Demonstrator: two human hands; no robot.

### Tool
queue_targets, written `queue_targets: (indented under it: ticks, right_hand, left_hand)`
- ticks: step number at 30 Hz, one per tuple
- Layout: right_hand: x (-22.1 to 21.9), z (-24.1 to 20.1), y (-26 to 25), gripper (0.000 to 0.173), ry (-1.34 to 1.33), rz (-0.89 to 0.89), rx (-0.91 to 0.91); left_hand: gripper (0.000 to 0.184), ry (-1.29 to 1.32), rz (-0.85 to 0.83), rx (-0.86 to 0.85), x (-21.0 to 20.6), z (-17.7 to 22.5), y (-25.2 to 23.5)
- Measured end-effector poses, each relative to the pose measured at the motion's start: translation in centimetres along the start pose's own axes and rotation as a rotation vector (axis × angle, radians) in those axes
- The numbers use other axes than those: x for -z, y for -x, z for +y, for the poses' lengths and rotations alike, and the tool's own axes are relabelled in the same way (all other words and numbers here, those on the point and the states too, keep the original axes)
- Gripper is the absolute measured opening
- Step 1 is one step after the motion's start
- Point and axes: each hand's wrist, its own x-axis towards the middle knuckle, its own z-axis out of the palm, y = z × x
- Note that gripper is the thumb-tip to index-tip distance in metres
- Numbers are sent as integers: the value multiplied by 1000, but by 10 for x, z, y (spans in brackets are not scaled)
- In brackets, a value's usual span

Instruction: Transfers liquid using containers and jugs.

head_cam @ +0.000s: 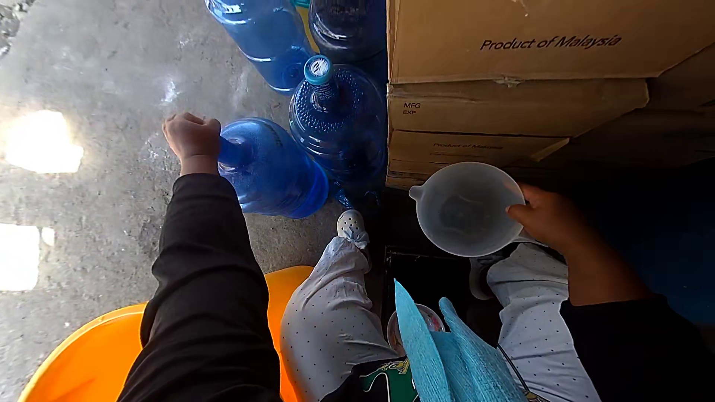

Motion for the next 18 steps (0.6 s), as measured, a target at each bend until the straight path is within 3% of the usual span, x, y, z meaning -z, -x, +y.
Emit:
queue_targets:
  ticks: [5,8,18]
  right_hand:
    - [1,-4,2,41,16,-43,-12]
    - [-2,-8,-1,43,25,-44,-7]
    - [-9,-6,-2,45,63,-60,30]
  left_hand:
    - [51,-88,-286,10,11,2,-25]
    - [56,-44,-205,81,6,4,-31]
    - [45,-44,-7,133,4,10,-17]
